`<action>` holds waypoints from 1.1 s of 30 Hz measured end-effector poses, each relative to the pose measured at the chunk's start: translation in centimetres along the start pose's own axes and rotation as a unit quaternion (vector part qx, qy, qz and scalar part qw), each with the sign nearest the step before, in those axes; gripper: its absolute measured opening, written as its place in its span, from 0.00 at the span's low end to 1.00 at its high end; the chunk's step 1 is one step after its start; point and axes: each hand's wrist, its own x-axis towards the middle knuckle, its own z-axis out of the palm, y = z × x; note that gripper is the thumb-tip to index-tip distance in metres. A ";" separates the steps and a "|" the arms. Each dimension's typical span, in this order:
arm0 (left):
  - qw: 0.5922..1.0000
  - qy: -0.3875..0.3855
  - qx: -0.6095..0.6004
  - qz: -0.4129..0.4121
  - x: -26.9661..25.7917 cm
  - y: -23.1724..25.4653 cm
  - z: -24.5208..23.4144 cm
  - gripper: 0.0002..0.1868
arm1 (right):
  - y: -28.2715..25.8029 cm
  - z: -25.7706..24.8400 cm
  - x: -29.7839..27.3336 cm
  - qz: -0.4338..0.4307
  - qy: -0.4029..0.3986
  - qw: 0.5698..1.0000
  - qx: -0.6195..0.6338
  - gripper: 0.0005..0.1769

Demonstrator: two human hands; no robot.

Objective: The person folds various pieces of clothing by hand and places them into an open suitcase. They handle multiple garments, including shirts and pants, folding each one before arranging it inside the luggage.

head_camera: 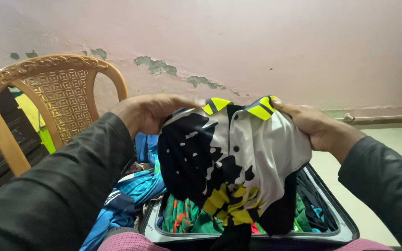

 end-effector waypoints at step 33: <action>0.970 -0.196 -0.103 0.105 -0.1 -10.1 10.8 0.25 | 4.8 -1.2 9.4 0.042 -0.033 0.974 0.219 0.17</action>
